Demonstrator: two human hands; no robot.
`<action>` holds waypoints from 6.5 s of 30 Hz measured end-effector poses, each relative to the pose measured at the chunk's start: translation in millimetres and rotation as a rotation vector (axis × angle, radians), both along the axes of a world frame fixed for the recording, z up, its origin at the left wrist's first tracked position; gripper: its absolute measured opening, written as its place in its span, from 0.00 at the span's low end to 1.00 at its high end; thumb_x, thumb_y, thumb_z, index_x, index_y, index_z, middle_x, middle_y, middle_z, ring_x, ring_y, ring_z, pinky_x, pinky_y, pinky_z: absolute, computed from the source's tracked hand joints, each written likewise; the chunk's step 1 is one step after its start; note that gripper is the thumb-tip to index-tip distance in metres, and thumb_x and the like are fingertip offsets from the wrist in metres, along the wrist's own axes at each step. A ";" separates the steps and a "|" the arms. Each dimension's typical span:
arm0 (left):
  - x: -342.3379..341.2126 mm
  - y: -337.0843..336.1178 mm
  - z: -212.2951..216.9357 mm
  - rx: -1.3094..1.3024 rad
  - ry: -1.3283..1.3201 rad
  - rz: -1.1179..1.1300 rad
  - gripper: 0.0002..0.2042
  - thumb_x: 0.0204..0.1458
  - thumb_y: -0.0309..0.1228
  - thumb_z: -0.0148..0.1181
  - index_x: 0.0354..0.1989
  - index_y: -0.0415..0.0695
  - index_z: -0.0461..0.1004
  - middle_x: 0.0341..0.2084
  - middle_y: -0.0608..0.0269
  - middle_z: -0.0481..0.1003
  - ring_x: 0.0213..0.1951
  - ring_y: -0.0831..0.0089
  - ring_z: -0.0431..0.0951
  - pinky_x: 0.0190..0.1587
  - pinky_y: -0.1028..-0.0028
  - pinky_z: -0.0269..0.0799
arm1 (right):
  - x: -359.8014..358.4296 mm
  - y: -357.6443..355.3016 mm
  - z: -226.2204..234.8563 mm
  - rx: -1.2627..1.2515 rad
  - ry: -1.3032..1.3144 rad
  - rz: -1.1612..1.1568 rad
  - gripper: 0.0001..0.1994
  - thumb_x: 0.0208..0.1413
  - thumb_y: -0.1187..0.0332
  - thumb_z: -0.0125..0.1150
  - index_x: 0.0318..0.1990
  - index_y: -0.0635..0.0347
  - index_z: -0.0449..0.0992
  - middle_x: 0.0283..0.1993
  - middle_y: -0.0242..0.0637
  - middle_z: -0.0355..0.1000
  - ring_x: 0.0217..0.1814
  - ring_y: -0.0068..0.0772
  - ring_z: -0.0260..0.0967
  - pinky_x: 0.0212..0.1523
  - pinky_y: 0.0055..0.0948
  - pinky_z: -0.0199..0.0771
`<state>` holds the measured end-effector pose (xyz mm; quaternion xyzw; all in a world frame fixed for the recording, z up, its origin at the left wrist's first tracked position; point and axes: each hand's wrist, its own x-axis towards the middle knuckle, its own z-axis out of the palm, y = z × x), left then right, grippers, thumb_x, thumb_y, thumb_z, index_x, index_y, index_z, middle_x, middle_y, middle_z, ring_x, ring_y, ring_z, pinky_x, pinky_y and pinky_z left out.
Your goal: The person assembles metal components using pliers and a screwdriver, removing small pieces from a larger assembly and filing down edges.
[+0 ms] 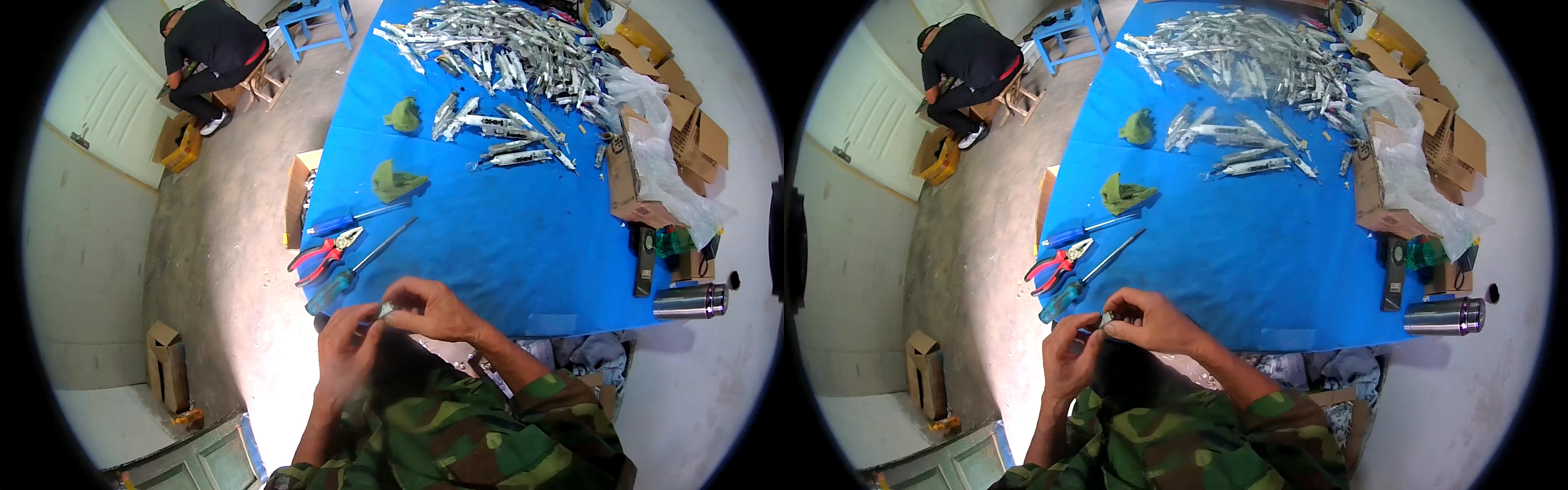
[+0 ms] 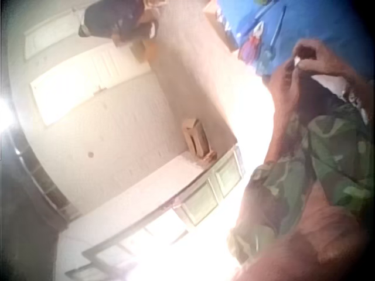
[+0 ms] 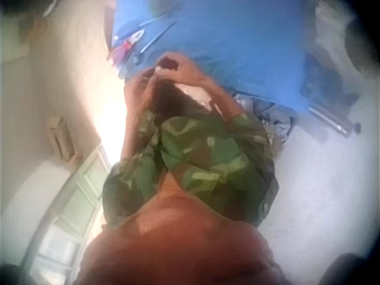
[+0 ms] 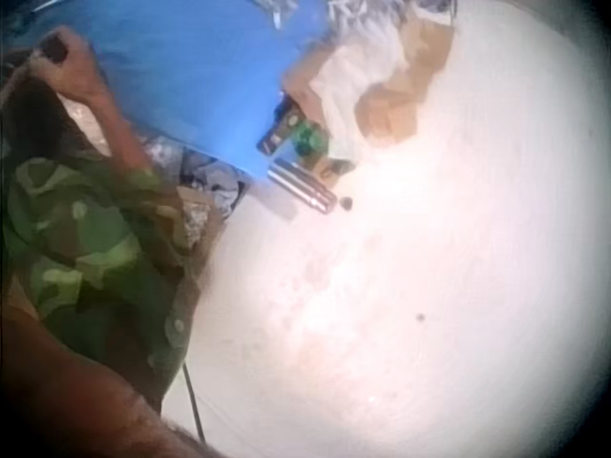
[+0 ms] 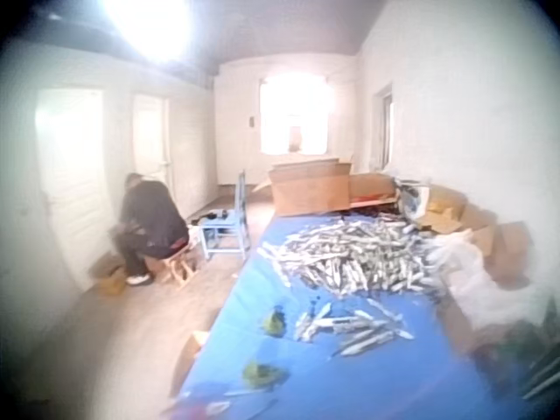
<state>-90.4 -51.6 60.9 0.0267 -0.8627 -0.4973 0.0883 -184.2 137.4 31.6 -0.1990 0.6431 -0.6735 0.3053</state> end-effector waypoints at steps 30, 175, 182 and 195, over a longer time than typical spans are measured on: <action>-41.9 18.9 -75.5 -0.356 0.365 0.045 0.14 0.50 0.21 0.71 0.45 0.41 0.77 0.40 0.53 0.79 0.41 0.53 0.80 0.45 0.61 0.75 | -193.9 55.7 -22.3 1.148 0.789 -0.655 0.20 0.58 0.49 0.70 0.38 0.59 0.78 0.39 0.46 0.80 0.41 0.57 0.79 0.36 0.57 0.75; -16.0 -66.0 -32.6 -0.684 0.115 0.103 0.20 0.51 0.23 0.72 0.54 0.38 0.79 0.51 0.50 0.80 0.54 0.52 0.79 0.59 0.57 0.75 | 21.3 1.5 -24.9 0.560 0.913 -0.459 0.15 0.51 0.70 0.74 0.47 0.57 0.82 0.44 0.38 0.74 0.44 0.44 0.72 0.41 0.41 0.75; -21.0 -64.6 -39.1 -0.633 0.195 0.122 0.20 0.50 0.20 0.73 0.54 0.40 0.80 0.51 0.50 0.81 0.52 0.54 0.81 0.52 0.61 0.81 | 23.3 1.7 -29.3 0.499 0.886 -0.487 0.15 0.49 0.71 0.74 0.46 0.58 0.82 0.42 0.38 0.74 0.41 0.42 0.71 0.40 0.40 0.74; -22.2 -45.2 -34.5 -0.761 0.246 0.160 0.17 0.52 0.23 0.72 0.51 0.41 0.80 0.51 0.54 0.80 0.54 0.54 0.78 0.58 0.59 0.72 | 20.9 3.4 -30.0 0.499 0.868 -0.508 0.12 0.50 0.72 0.74 0.42 0.59 0.81 0.42 0.38 0.73 0.41 0.43 0.71 0.41 0.40 0.74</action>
